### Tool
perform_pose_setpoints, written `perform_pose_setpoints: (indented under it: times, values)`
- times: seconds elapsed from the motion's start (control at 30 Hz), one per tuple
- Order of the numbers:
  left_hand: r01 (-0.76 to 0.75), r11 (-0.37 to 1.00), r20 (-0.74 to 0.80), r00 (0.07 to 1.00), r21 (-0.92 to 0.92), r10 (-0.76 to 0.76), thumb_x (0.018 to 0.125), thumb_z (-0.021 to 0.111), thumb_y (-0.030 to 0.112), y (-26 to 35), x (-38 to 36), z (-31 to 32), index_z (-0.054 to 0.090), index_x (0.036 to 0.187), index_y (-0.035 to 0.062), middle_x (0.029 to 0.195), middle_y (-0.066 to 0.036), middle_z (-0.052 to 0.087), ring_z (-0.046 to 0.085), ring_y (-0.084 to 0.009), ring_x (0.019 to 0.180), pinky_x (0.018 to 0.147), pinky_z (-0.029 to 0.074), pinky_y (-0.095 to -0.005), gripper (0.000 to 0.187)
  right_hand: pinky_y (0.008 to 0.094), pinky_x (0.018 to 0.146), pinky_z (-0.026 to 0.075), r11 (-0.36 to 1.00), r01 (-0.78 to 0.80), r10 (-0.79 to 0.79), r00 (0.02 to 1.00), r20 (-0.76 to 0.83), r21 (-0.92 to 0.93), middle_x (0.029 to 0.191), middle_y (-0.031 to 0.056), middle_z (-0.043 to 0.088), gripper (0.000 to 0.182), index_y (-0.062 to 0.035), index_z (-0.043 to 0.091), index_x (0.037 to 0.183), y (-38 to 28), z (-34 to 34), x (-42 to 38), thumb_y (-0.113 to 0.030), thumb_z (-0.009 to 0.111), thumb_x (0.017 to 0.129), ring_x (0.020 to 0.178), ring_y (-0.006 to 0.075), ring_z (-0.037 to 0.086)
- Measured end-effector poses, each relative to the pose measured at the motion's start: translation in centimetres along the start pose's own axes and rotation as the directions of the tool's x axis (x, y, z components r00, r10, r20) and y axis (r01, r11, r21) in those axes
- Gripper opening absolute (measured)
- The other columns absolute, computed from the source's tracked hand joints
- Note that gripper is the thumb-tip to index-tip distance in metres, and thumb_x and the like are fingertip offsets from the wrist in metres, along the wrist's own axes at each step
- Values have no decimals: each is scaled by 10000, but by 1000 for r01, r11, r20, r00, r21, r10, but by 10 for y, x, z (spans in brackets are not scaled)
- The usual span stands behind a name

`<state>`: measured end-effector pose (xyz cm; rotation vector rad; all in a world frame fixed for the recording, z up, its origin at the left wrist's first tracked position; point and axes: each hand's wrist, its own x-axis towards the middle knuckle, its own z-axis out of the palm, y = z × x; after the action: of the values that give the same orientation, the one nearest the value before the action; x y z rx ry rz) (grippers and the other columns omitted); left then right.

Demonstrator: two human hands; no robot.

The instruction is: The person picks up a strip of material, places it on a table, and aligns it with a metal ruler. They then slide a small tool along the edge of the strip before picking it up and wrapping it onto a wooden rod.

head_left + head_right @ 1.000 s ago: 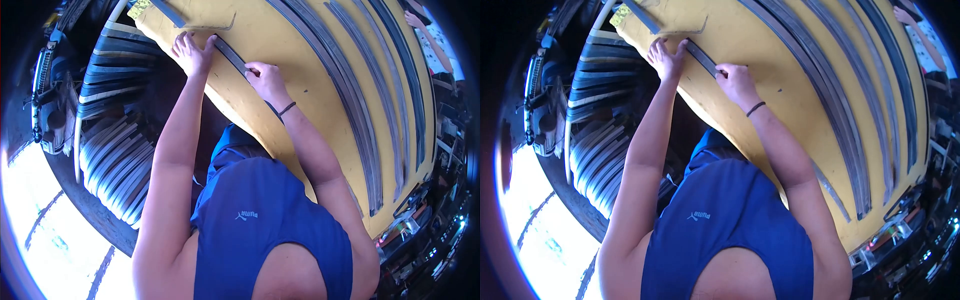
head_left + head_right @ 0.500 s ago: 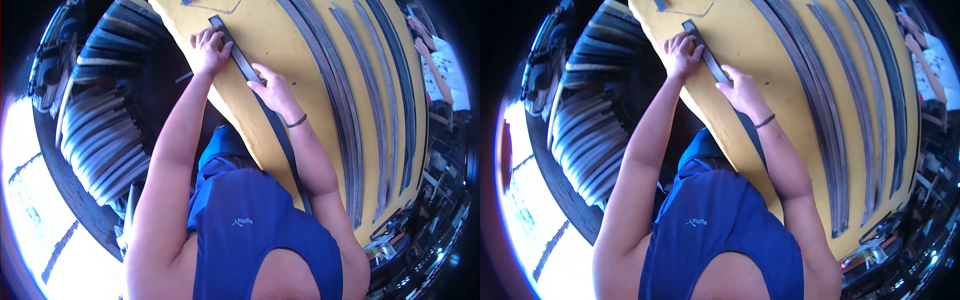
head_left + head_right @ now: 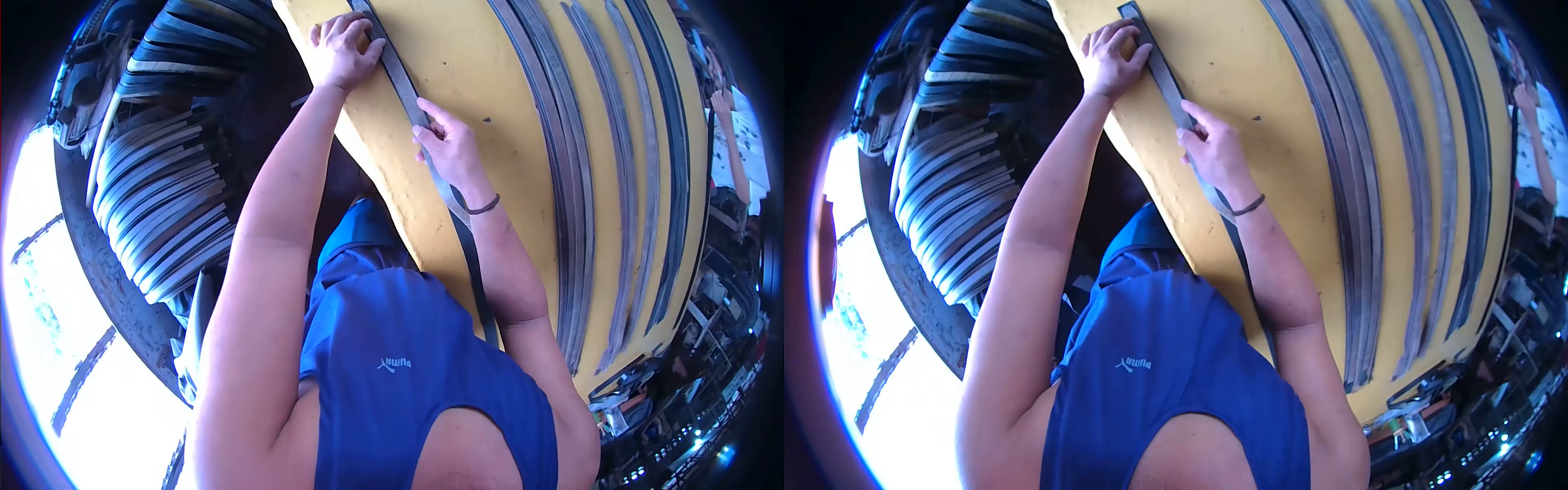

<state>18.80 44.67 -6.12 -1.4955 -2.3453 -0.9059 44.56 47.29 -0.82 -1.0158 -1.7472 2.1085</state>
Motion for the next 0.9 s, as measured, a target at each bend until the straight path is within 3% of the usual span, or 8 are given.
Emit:
perform_pose_setpoints:
  times: [0.1,0.2,0.9]
  values:
    - [-11,999,4,1000,-31,11,762,722,368,1,2,-3,685,1011,161,1208,-3,623,496,-233,1224,1074,242,-493,326,239,538,513,1000,-25,25,1000,-18,-4,772,52,621,470,-8,516,1367,0,-1,2,-43,631,913,583,81,565]
    - [-17,996,1,1000,86,17,768,741,345,11,4,-12,692,991,156,1204,-10,640,551,-235,1183,1047,334,-419,296,241,537,517,999,-39,39,999,-23,-17,772,49,619,465,-2,520,1362,-1,-1,2,-39,629,912,586,82,565]
    - [-24,996,11,1000,90,23,783,732,366,10,3,-12,694,1013,157,1224,-22,634,546,-235,1190,1052,329,-417,313,250,499,480,998,-57,56,997,-52,-32,694,55,599,445,11,537,1339,-6,2,2,-18,618,902,521,105,572]
